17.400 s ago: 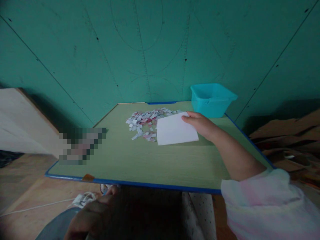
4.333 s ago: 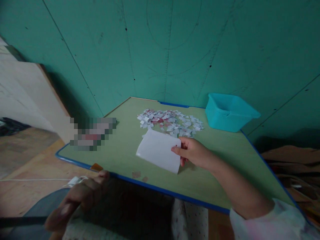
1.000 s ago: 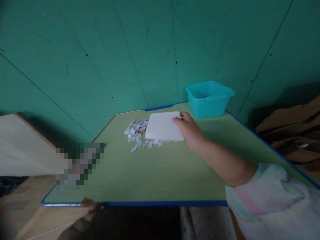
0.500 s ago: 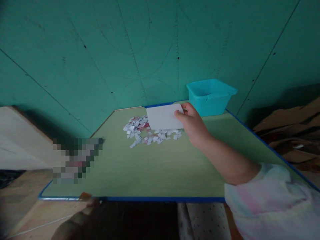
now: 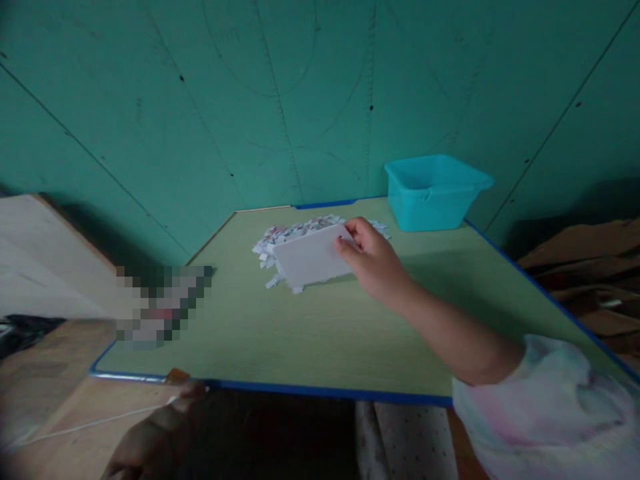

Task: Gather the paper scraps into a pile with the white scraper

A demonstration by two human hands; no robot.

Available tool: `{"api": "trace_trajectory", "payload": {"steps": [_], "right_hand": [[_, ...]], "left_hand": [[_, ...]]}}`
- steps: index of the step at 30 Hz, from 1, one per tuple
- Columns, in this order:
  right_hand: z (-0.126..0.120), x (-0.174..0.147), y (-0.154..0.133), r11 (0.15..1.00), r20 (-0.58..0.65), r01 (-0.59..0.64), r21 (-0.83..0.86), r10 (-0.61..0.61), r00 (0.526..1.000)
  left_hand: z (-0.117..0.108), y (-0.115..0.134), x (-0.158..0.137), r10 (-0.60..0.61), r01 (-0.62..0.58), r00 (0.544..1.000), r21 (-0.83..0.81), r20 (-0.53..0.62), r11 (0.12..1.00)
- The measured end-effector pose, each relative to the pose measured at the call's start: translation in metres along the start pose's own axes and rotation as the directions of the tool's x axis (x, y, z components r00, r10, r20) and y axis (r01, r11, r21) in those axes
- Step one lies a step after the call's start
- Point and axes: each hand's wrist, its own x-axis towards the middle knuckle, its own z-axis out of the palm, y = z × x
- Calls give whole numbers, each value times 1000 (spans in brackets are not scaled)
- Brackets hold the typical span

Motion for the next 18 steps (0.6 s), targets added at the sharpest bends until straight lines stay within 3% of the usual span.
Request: {"api": "trace_trajectory", "payload": {"steps": [2,6,8,12,18], "right_hand": [[1,-2,-4,1000,-4,-15,17,15,1000],[1,-4,-6,1000,-47,28,-12,-28,998],[1,-4,-4,999,-38,39,-30,-40,998],[-1,-2,-4,994,-42,33,-105,-37,998],[-12,7,-9,992,-205,58,-112,-81,975]], "left_hand": [[0,3,2,5,-8,996,35,90,999],[5,9,1,-123,123,991,6,-58,992],[8,12,1,-129,126,984,-31,-122,992],[7,15,4,-102,99,992,-42,-71,994],[9,19,14,-143,144,988,11,-62,989]]}}
